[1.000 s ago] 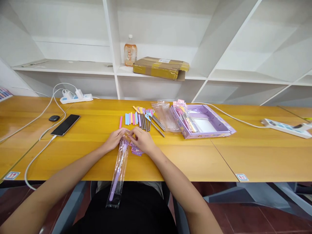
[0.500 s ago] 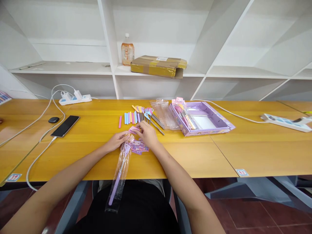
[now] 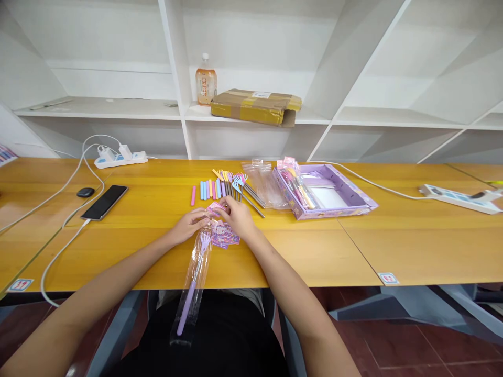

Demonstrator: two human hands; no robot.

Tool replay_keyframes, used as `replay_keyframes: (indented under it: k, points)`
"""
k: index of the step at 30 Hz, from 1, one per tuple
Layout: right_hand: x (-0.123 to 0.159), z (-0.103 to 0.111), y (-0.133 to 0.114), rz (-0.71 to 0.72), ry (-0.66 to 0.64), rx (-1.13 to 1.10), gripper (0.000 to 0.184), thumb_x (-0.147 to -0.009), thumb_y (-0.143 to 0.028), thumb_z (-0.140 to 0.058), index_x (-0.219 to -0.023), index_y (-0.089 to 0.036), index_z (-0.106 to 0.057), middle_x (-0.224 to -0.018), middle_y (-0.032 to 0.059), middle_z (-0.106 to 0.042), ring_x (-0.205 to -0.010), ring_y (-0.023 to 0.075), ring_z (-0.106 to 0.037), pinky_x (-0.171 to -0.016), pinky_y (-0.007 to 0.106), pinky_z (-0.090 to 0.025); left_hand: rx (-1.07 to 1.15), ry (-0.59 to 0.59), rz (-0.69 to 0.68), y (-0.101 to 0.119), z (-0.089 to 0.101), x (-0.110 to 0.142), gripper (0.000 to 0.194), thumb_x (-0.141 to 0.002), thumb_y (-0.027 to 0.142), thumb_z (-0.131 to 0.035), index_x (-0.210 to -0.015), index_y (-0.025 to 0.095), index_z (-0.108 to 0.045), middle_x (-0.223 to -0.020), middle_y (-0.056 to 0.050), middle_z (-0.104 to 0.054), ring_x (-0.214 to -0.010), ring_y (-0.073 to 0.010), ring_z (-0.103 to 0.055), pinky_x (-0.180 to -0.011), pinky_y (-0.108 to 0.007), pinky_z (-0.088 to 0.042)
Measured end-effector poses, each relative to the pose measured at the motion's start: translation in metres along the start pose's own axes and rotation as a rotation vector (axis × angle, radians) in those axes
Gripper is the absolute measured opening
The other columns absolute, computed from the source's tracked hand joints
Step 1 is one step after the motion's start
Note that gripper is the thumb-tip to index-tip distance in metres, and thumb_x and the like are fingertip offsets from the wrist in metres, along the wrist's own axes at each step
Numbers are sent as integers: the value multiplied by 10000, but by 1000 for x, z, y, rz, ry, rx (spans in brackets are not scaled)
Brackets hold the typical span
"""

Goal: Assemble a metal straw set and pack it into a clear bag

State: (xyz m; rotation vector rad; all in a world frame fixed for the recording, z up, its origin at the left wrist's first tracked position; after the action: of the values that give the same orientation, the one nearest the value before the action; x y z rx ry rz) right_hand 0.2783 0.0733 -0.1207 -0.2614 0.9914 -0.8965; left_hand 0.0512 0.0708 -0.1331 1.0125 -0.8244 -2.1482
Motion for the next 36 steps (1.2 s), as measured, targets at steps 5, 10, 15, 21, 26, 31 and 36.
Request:
replay_keyframes:
  k: [5, 10, 15, 21, 26, 31, 36]
  points:
    - [-1, -1, 1, 13, -16, 21, 284, -996, -493, -670, -1059, -219, -626, -745, -8, -624, -638, 141, -523, -677, 251, -403, 219, -38, 100, -4, -6, 1, 449, -981, 543, -664, -1194, 168, -790, -1197, -127, -794, -1142, -288, -736, -1083, -443, -534]
    - [0, -2, 0, 24, -20, 34, 294, -993, -502, -676, -1054, -217, -633, -751, -2, -631, -645, 145, -525, -674, 251, -402, 327, -56, 153, -5, -8, 1, 467, -923, 555, -727, -1174, 165, -786, -1192, -134, -802, -1094, -295, -766, -1069, -478, -563]
    - [0, -2, -2, 25, -30, 17, 294, -999, -497, -677, -1053, -213, -627, -763, -1, -645, -636, 139, -529, -665, 248, -394, 281, -37, 155, -6, -7, 1, 453, -916, 551, -737, -1125, 153, -794, -1169, -139, -805, -1104, -296, -755, -1051, -463, -562]
    - [1, -6, 1, 35, -84, 20, 339, -999, -547, -679, -1050, -216, -621, -737, -11, -639, -652, 142, -552, -668, 249, -389, 282, -16, 172, -13, -8, 1, 488, -887, 561, -765, -1143, 147, -796, -1208, -140, -802, -1115, -303, -753, -1067, -470, -549]
    - [1, -5, -1, 71, -112, -7, 325, -988, -508, -708, -1115, -219, -628, -808, -3, -664, -675, 143, -558, -686, 253, -415, 292, -30, 136, -13, -8, 0, 487, -903, 537, -753, -1216, 167, -795, -1302, -121, -778, -1211, -315, -728, -1117, -480, -520]
    - [1, 0, -5, 192, -144, -34, 250, -1005, -443, -699, -1108, -218, -659, -1010, 42, -685, -722, 131, -553, -738, 262, -452, 301, -21, 133, -12, -8, -1, 489, -902, 524, -766, -1227, 159, -792, -1284, -121, -785, -1194, -318, -733, -1108, -479, -521]
    - [0, -1, -6, 138, -160, -160, 251, -1050, -440, -597, -1156, -221, -660, -1070, 60, -689, -710, 131, -574, -718, 273, -476, 311, -2, 154, -14, -6, -2, 513, -894, 551, -772, -1207, 145, -786, -1261, -133, -789, -1171, -319, -735, -1092, -483, -527]
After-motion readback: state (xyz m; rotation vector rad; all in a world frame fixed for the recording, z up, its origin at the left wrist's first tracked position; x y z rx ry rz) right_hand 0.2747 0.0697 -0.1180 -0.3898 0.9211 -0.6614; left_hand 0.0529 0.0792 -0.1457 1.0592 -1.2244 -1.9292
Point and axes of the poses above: each hand's wrist, its own x-axis away from the middle knuckle, its own z-axis out of the back of the hand, y = z × x, the point moved 1 cm from there along -x, towards the middle knuckle
